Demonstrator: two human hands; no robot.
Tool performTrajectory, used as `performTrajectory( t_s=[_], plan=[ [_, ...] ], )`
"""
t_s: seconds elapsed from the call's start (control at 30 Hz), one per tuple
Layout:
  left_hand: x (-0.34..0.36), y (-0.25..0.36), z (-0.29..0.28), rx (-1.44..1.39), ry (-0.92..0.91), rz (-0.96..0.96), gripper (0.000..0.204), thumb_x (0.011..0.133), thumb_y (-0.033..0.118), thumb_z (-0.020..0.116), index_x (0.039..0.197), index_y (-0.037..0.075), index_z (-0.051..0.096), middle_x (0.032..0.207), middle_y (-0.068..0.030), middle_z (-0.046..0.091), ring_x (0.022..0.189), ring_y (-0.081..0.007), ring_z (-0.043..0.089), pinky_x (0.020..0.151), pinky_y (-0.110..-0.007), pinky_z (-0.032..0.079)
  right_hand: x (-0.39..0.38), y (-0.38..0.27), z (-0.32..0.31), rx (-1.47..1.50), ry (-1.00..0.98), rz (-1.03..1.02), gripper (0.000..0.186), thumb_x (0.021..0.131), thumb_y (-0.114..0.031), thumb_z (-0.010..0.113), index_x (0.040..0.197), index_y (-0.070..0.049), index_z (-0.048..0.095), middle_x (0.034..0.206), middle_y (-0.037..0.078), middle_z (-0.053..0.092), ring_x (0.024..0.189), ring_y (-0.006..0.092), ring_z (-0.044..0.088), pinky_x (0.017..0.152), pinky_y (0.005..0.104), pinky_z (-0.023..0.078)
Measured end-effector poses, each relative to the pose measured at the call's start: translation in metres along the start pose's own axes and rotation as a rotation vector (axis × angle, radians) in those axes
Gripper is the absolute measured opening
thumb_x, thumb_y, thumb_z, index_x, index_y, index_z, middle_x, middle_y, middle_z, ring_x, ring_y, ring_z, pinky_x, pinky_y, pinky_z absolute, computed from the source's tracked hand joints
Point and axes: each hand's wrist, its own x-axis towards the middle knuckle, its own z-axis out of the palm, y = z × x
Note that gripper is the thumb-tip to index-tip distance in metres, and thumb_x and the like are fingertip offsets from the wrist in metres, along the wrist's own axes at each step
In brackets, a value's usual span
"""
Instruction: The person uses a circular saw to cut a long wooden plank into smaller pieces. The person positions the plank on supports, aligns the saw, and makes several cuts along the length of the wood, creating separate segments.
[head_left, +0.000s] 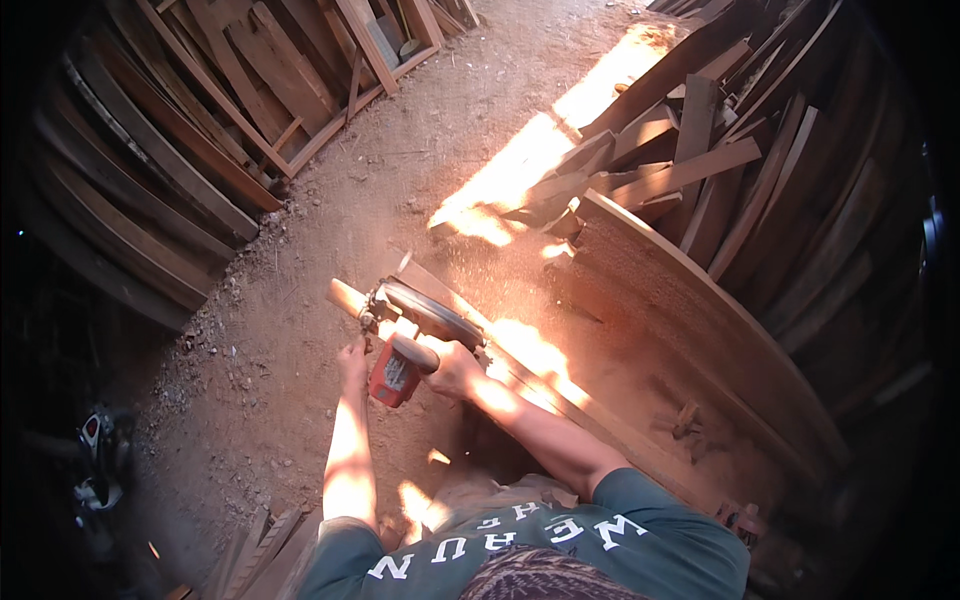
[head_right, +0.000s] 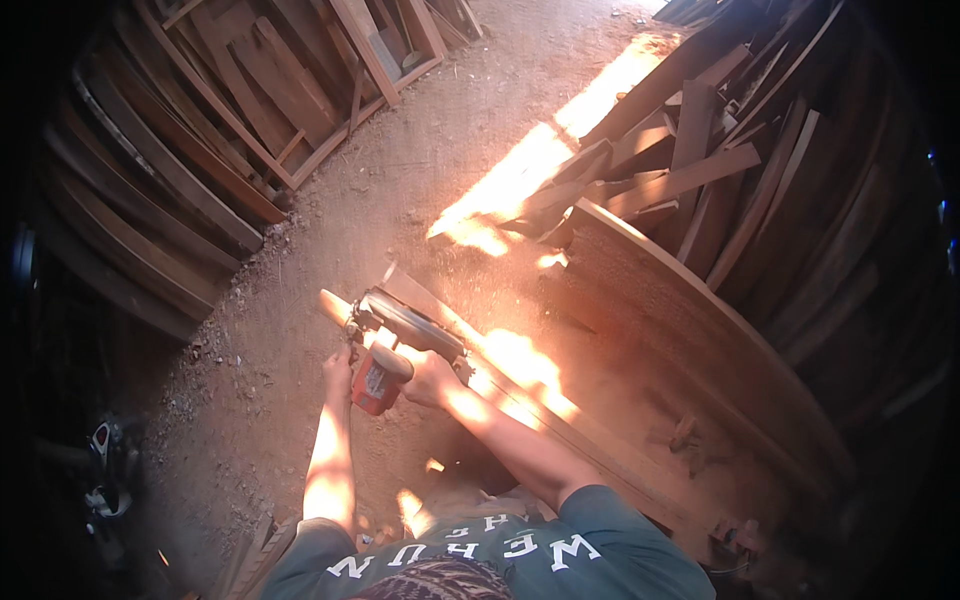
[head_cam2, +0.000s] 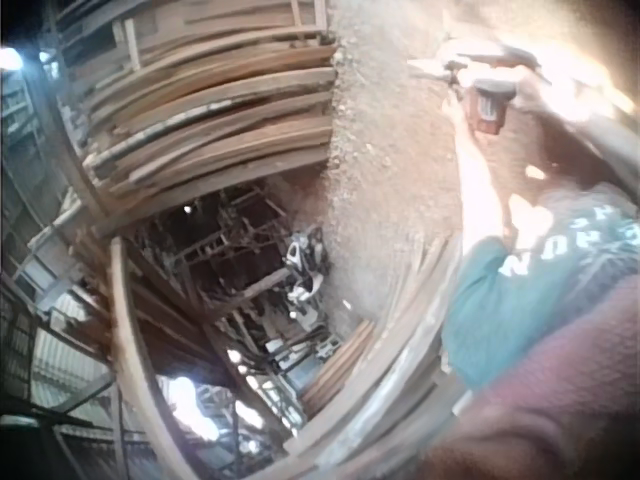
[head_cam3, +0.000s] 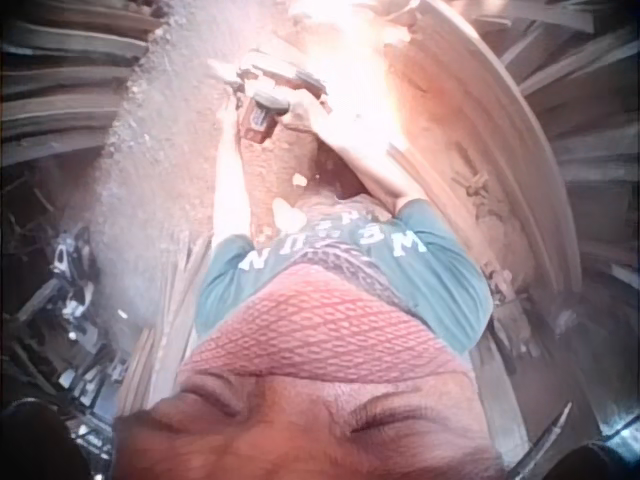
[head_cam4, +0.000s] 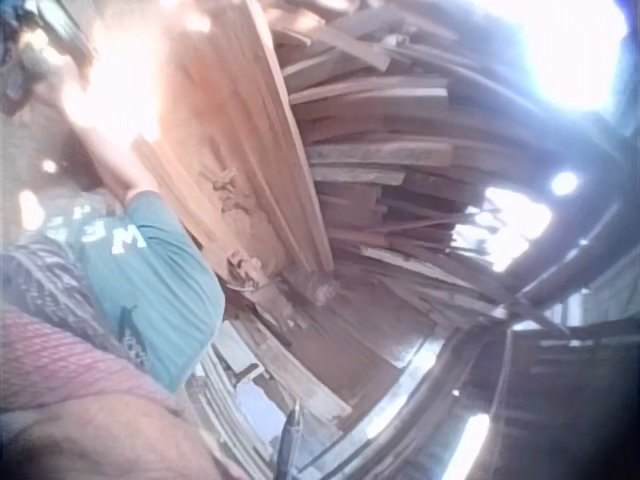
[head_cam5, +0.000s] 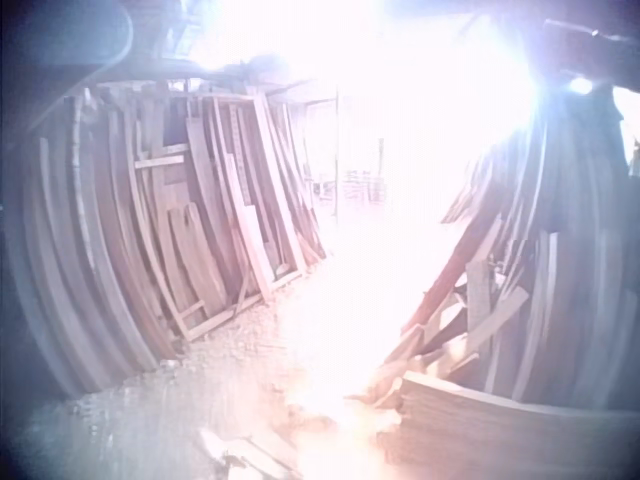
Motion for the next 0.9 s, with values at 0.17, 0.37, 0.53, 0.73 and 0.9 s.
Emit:
performTrajectory(
  t_s=[0.17, 0.37, 0.53, 0.73, 0.9],
  plan=[
    [-0.099, 0.015, -0.028, -0.12, -0.128, -0.03, 0.035, 0.105, 0.035, 0.069, 0.105, 0.001, 0.078, 0.096, -0.002, 0.075, 0.088, -0.0111, 0.064, 0.082, -0.028, 0.047, -0.055, -0.072, -0.021, -0.022, -0.111, 0.168, 0.029, 0.087, -0.012, 0.075, 0.115, -0.004, 0.07, 0.095, 0.025, 0.074, 0.092, 0.0418, 0.074, 0.08, 0.0446, 0.058],
    [-0.226, -0.042, -0.024, -0.022, -0.514, -0.198, 0.035, 0.106, 0.034, 0.069, 0.116, 0.002, 0.079, 0.095, -0.0019, 0.076, 0.09, -0.0118, 0.066, 0.085, -0.029, 0.049, -0.198, -0.113, -0.101, -0.219, -0.129, 0.338, 0.034, 0.081, -0.013, 0.079, 0.114, -0.007, 0.073, 0.095, 0.024, 0.076, 0.093, 0.043, 0.075, 0.081, 0.0482, 0.06],
    [-0.328, -0.114, -0.009, 0.526, -0.388, -0.188, 0.035, 0.09, 0.02, 0.067, 0.12, 0.004, 0.078, 0.094, -0.0162, 0.077, 0.092, -0.0218, 0.076, 0.083, -0.035, 0.058, -0.334, -0.135, -0.18, -0.284, -0.112, 0.461, 0.027, 0.084, -0.011, 0.079, 0.109, -0.004, 0.075, 0.091, 0.023, 0.076, 0.088, 0.037, 0.078, 0.08, 0.0417, 0.059],
    [-0.475, -0.14, 0.044, 0.313, -0.367, -0.105, 0.038, 0.094, 0.017, 0.068, 0.128, -0.001, 0.071, 0.108, -0.0158, 0.077, 0.102, -0.0218, 0.074, 0.09, -0.035, 0.058, -0.495, -0.135, -0.246, -0.26, 0.052, 0.373, 0.024, 0.085, -0.009, 0.077, 0.107, -0.001, 0.074, 0.088, 0.018, 0.076, 0.081, 0.0241, 0.076, 0.079, 0.0358, 0.057],
    [-0.584, -0.16, 0.112, 0.154, -0.55, -0.092, 0.037, 0.099, 0.018, 0.068, 0.13, -0.003, 0.069, 0.112, -0.0136, 0.077, 0.103, -0.02, 0.072, 0.092, -0.035, 0.057, -0.606, -0.134, -0.283, -0.255, 0.085, 0.368, 0.024, 0.083, -0.006, 0.079, 0.105, 0.0, 0.073, 0.088, 0.015, 0.075, 0.08, 0.0205, 0.07, 0.077, 0.0346, 0.056]
  ],
)
